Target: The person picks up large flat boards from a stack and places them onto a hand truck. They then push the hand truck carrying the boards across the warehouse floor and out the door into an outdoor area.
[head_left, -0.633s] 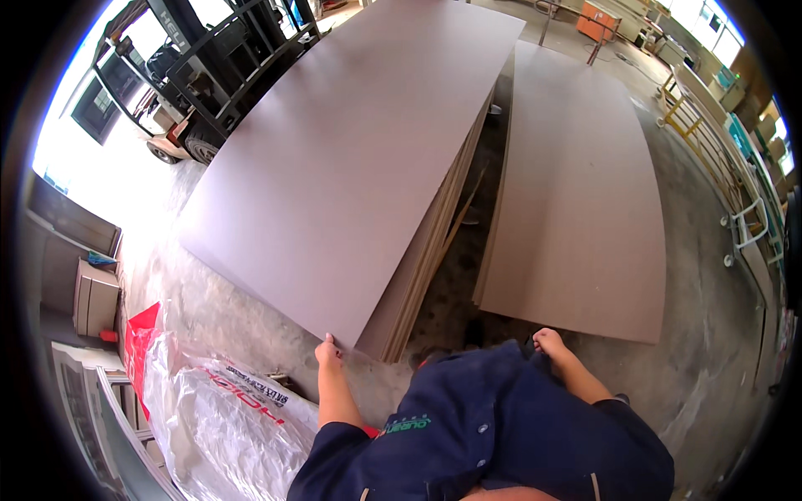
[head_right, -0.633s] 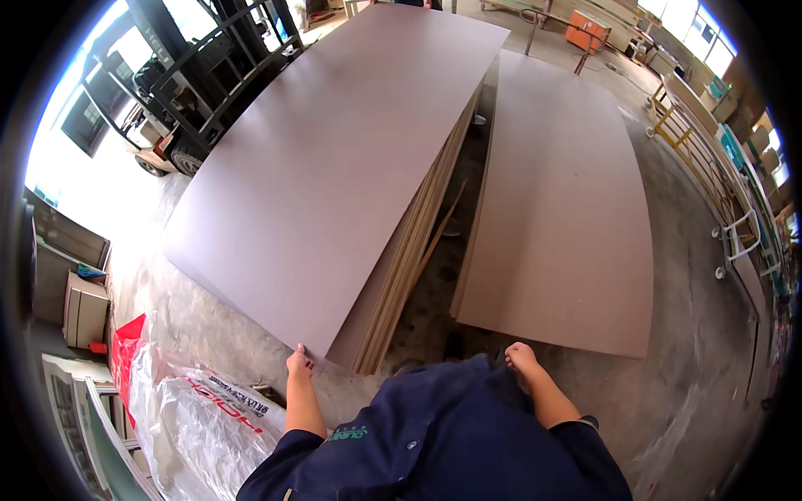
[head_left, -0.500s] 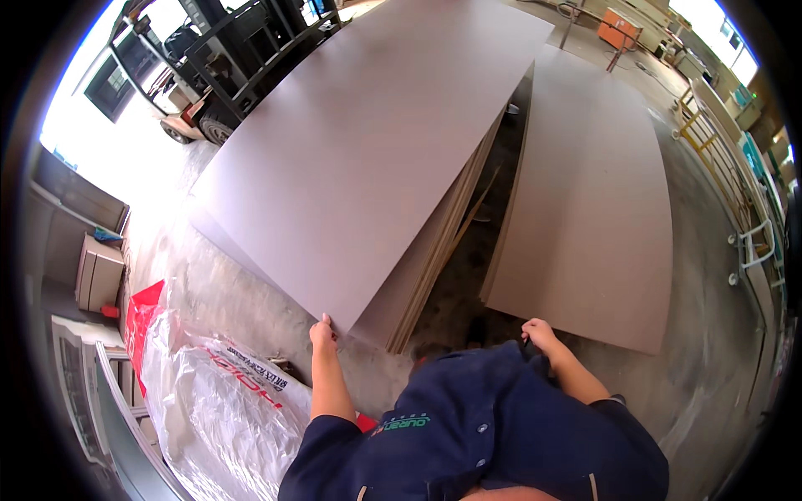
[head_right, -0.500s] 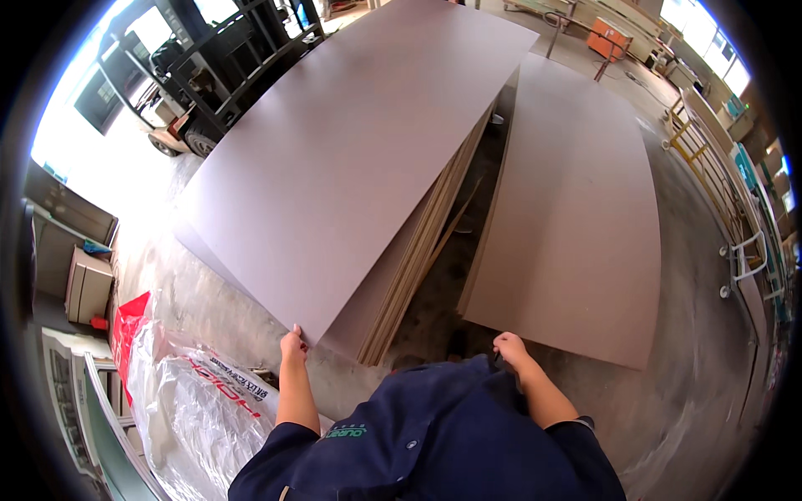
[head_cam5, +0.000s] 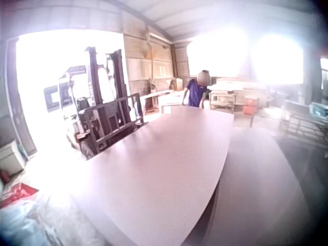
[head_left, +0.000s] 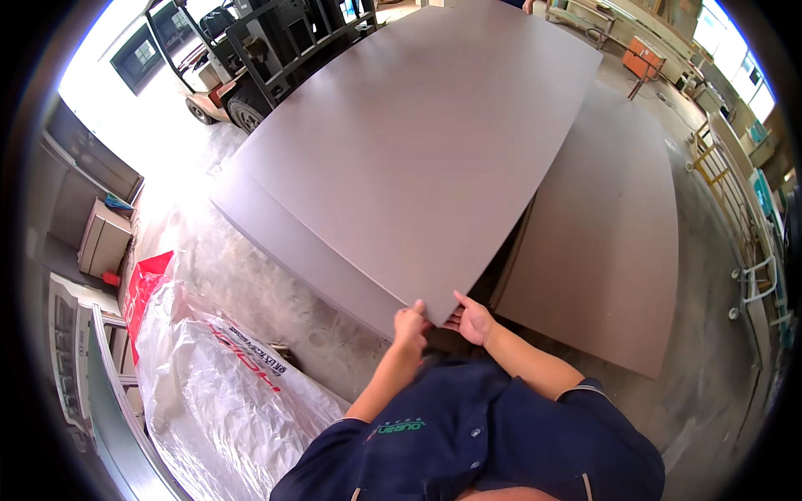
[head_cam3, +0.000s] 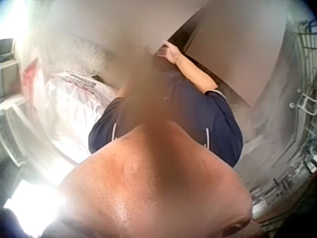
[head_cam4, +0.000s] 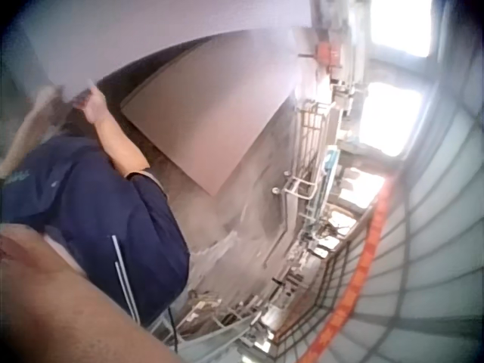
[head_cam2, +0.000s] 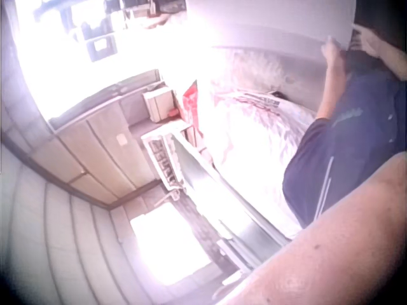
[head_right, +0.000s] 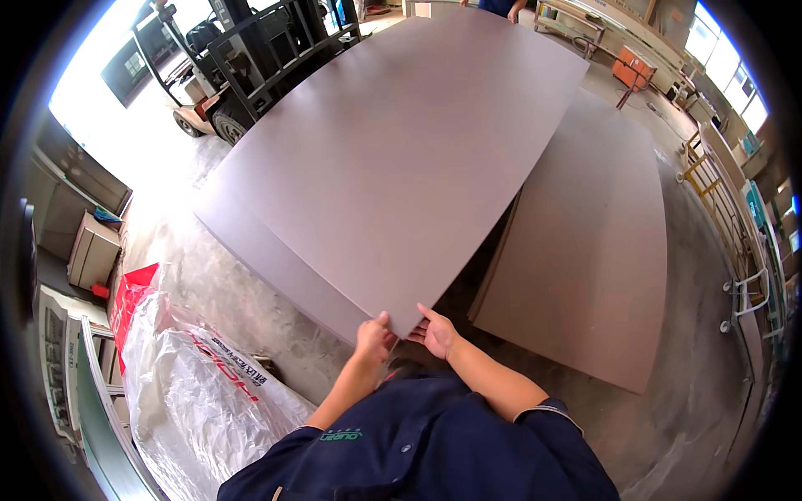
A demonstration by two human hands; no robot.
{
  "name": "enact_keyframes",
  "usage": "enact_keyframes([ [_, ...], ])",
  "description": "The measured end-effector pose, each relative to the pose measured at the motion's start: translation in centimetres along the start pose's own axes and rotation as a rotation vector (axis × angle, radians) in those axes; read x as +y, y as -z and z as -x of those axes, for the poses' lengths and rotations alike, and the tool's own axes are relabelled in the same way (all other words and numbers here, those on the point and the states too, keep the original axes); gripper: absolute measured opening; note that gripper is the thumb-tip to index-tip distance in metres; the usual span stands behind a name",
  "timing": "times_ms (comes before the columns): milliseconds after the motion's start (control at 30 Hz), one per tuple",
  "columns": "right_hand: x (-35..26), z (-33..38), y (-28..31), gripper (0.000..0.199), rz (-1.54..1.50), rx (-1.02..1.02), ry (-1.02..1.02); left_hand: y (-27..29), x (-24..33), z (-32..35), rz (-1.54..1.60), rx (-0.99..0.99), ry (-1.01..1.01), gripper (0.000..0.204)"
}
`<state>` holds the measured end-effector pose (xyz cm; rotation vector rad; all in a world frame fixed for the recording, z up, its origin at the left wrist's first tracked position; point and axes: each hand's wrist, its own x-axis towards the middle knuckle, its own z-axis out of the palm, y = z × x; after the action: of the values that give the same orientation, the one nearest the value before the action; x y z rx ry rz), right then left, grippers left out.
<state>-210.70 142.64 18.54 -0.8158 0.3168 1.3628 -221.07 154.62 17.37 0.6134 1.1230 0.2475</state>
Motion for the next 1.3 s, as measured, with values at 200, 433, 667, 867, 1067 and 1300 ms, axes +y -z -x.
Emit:
enact_keyframes([
  [200,0.0,2.7,7.6,0.026,0.015,0.532,0.307,-5.4,-8.2,1.2,-0.093,-0.368,0.181,0.031],
  [433,-1.7,12.2,17.3,0.028,0.011,0.709,0.285,-8.7,-9.7,2.8,-0.296,-0.776,0.503,0.08],
  [667,-4.5,24.1,22.9,0.028,0.037,0.682,0.402,-6.2,-11.6,2.5,0.241,-0.427,0.125,0.088],
  [867,-5.3,30.8,26.7,0.028,-0.012,0.671,0.427,-5.7,-6.6,-4.7,0.233,-0.327,-0.117,0.077],
  [1067,-4.6,33.9,29.9,0.029,-0.085,0.704,0.496,-13.0,-7.2,-6.1,-0.046,0.05,-0.098,0.042],
  [1300,-4.6,38.1,39.1,0.021,-0.357,0.753,0.647,-20.4,-12.1,0.3,-0.086,0.008,-0.063,0.027],
])
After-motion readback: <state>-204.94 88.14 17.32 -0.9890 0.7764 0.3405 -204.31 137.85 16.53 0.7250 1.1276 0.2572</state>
